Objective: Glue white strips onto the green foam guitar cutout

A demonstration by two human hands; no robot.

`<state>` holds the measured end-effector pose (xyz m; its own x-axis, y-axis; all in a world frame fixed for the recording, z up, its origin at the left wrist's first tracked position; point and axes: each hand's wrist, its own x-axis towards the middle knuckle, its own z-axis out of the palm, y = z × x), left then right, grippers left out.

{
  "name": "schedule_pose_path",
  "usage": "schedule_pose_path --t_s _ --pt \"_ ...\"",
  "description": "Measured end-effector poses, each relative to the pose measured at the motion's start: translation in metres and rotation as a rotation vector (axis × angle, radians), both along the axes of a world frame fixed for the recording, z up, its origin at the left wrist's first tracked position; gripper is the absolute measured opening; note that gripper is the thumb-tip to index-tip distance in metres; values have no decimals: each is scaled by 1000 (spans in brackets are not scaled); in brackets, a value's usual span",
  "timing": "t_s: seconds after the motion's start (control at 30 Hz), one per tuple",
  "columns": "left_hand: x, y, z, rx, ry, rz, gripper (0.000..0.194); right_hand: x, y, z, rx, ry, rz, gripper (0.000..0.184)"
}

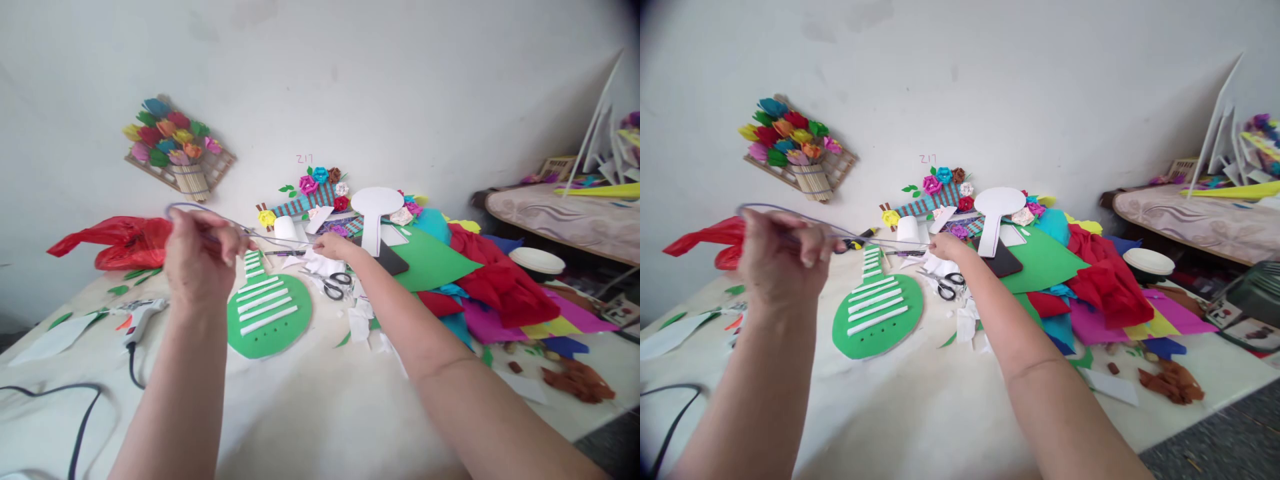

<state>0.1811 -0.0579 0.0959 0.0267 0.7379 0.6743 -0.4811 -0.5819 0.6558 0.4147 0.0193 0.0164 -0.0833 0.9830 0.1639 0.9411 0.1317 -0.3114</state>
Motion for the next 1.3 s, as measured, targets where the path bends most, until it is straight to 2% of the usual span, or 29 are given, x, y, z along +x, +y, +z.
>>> schedule_pose_path --t_s 0.1,0.17,0.2,0.3,0.37,0.43,0.53,0.63,0.77,0.9,1.0,1.03,1.1,1.17,1.23,1.3 --pt "-13 0 8 98 -51 -8 49 -10 -7 7 63 123 19 36" --pt "-15 11 2 141 -77 -12 50 -21 -18 22 167 278 141 43" --pt "-14 18 -4 74 -33 -25 47 -28 -24 31 227 365 223 48" --pt "-4 42 -29 -132 150 51 39 -48 -47 62 327 600 445 53" --pt "5 51 -45 -203 274 71 35 -58 -61 77 313 698 570 52" --pt "13 53 -57 -217 334 22 32 -67 -71 85 248 787 717 49" --pt "23 47 -66 -173 409 -137 33 -78 -76 85 91 889 863 45" --pt "30 44 -72 -113 408 -205 34 -85 -73 79 -5 1000 909 44" --pt "32 49 -77 -80 380 -191 30 -82 -60 70 -19 1118 881 44" --pt "24 53 -69 -173 411 -146 24 -64 -40 56 103 1126 817 25" --pt "12 50 -54 -229 253 -122 20 -44 -23 35 30 949 654 34" --pt "7 48 -49 -214 211 -119 18 -38 -18 26 -35 846 554 37" --pt "-3 47 -40 -189 140 -99 16 -28 -9 10 -106 584 316 31" --pt "-11 48 -36 -181 84 -59 14 -23 -5 -1 -1 282 96 21" --pt "-14 53 -38 -208 91 8 14 -25 -6 -4 58 127 6 28" --pt "-12 59 -47 -267 197 74 16 -33 -13 3 57 152 45 36"
